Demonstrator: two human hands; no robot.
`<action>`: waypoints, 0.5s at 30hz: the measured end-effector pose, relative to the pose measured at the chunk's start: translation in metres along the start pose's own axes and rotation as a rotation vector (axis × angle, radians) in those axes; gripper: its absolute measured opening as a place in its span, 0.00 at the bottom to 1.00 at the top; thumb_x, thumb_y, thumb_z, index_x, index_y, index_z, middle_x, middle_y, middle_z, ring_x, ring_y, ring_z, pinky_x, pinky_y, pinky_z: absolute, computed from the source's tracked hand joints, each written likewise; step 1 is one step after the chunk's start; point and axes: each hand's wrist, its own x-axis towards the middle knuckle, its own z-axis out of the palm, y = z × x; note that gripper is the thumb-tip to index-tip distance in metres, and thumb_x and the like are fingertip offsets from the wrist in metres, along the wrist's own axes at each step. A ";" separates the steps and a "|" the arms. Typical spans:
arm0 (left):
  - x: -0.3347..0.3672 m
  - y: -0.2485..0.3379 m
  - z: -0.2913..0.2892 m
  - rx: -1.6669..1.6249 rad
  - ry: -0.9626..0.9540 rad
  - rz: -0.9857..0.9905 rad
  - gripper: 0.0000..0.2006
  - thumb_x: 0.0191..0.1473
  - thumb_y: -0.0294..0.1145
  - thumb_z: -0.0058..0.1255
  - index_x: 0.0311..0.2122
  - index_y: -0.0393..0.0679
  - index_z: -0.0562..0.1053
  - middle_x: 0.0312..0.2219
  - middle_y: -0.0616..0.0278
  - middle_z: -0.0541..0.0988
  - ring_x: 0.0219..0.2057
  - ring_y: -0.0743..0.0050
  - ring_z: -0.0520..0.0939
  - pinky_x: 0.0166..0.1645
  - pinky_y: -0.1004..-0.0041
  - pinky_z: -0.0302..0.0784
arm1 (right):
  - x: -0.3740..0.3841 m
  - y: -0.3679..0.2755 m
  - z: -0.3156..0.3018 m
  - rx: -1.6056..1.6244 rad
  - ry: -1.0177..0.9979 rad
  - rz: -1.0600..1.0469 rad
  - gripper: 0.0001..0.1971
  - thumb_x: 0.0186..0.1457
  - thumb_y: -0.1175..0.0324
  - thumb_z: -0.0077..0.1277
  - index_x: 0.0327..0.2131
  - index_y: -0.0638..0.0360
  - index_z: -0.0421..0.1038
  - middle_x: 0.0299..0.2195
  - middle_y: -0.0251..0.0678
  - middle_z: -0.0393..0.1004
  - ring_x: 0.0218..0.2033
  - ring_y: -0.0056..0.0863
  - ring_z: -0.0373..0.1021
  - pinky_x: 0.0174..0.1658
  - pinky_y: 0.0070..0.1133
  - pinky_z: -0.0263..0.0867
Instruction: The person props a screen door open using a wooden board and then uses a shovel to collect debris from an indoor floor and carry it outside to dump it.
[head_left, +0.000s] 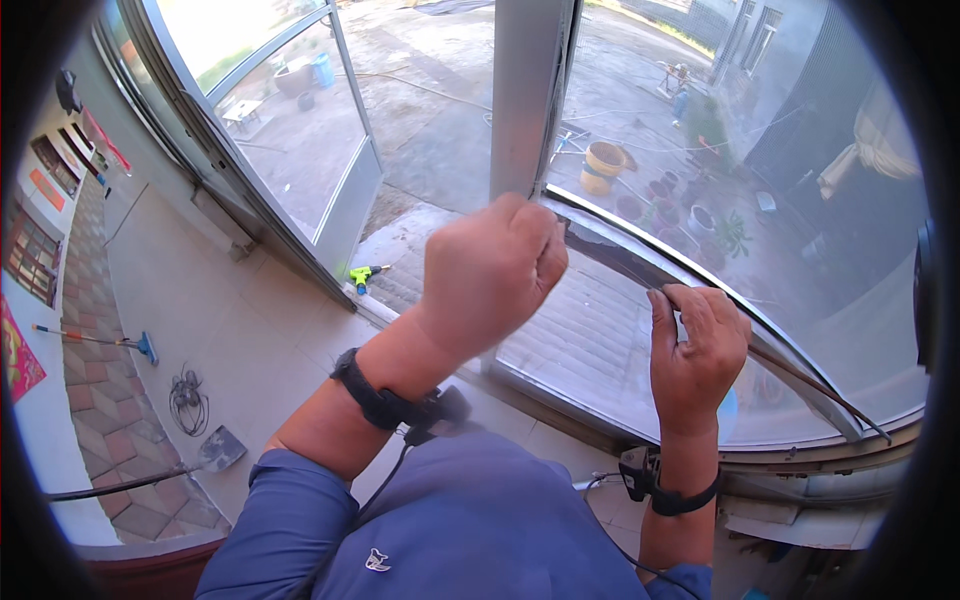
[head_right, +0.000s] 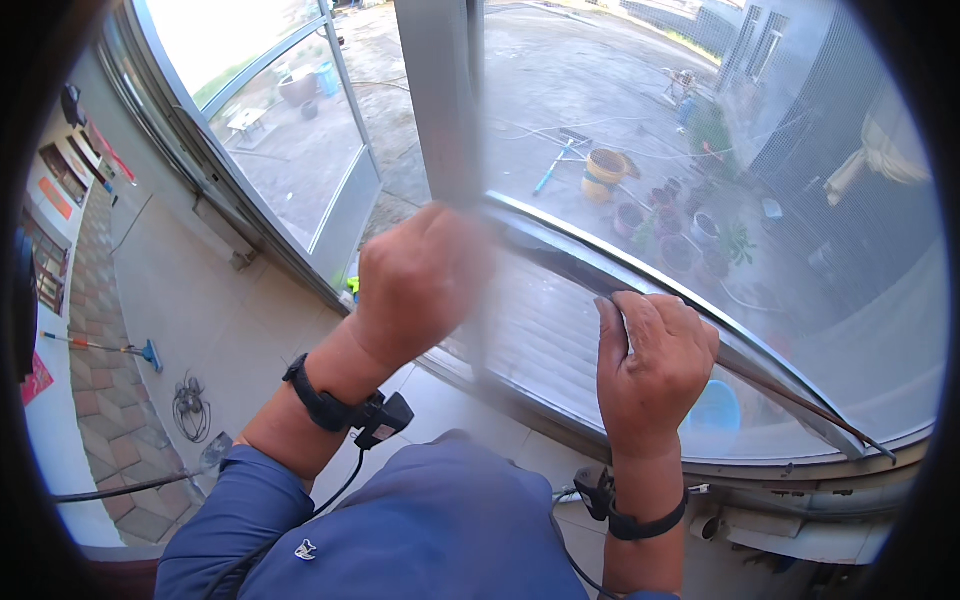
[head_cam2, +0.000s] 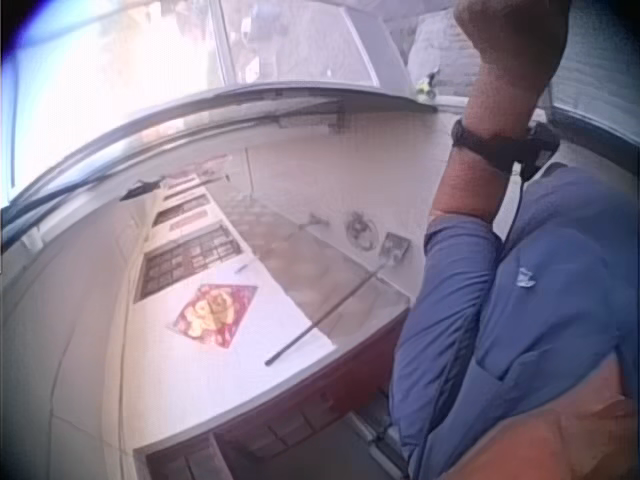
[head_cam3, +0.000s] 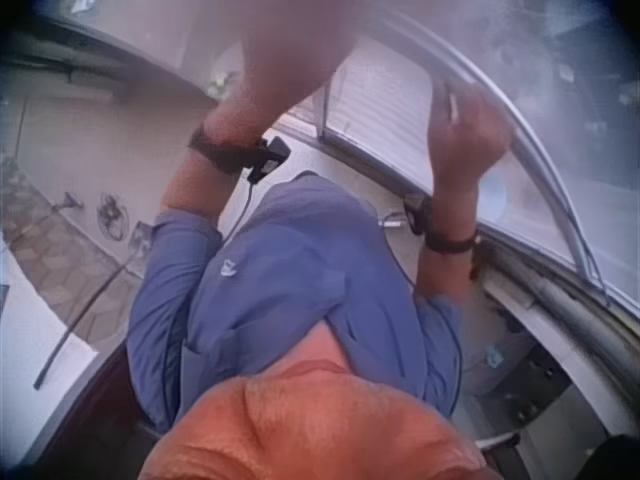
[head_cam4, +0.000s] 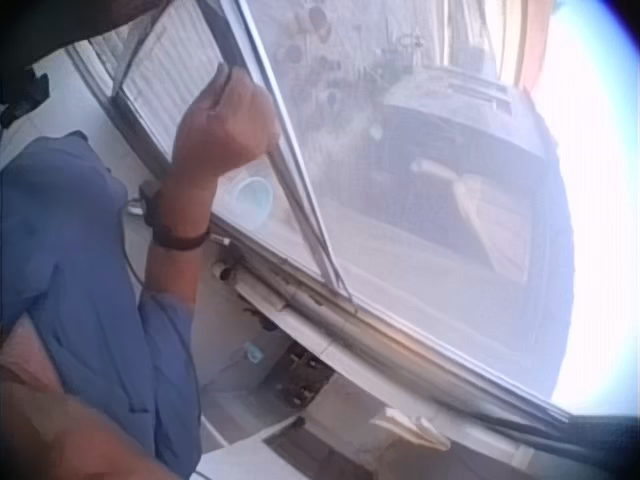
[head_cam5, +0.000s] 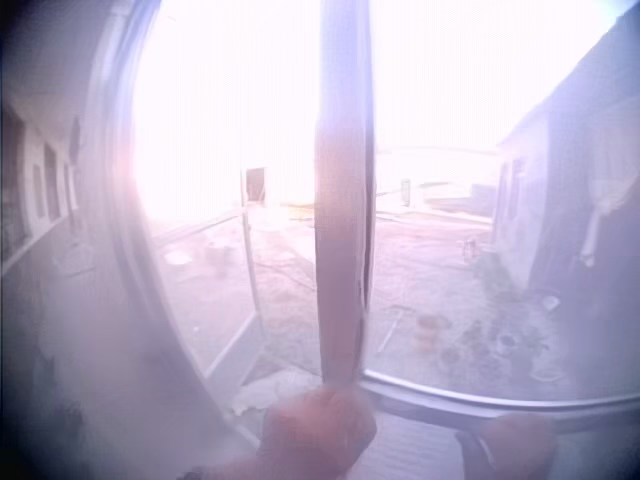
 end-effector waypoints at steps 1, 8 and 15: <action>0.003 -0.004 -0.005 0.023 -0.037 0.008 0.04 0.46 0.25 0.53 0.25 0.43 0.70 0.20 0.58 0.72 0.17 0.58 0.74 0.21 0.67 0.69 | 0.001 0.001 0.000 -0.002 0.001 0.001 0.07 0.43 0.73 0.62 0.28 0.56 0.74 0.23 0.31 0.70 0.26 0.30 0.67 0.34 0.25 0.57; -0.010 -0.029 -0.006 -0.005 -0.093 -0.155 0.06 0.52 0.27 0.49 0.26 0.37 0.71 0.19 0.52 0.73 0.20 0.54 0.74 0.24 0.69 0.69 | 0.002 -0.001 0.000 0.022 0.006 0.004 0.07 0.43 0.73 0.61 0.28 0.55 0.75 0.21 0.29 0.68 0.25 0.28 0.67 0.33 0.24 0.56; -0.030 -0.042 0.007 -0.398 -0.257 -0.660 0.10 0.57 0.30 0.45 0.30 0.34 0.73 0.16 0.65 0.70 0.18 0.82 0.71 0.22 0.77 0.64 | 0.003 -0.001 -0.002 0.011 0.003 0.013 0.06 0.44 0.72 0.61 0.28 0.54 0.75 0.21 0.28 0.68 0.25 0.28 0.67 0.33 0.24 0.56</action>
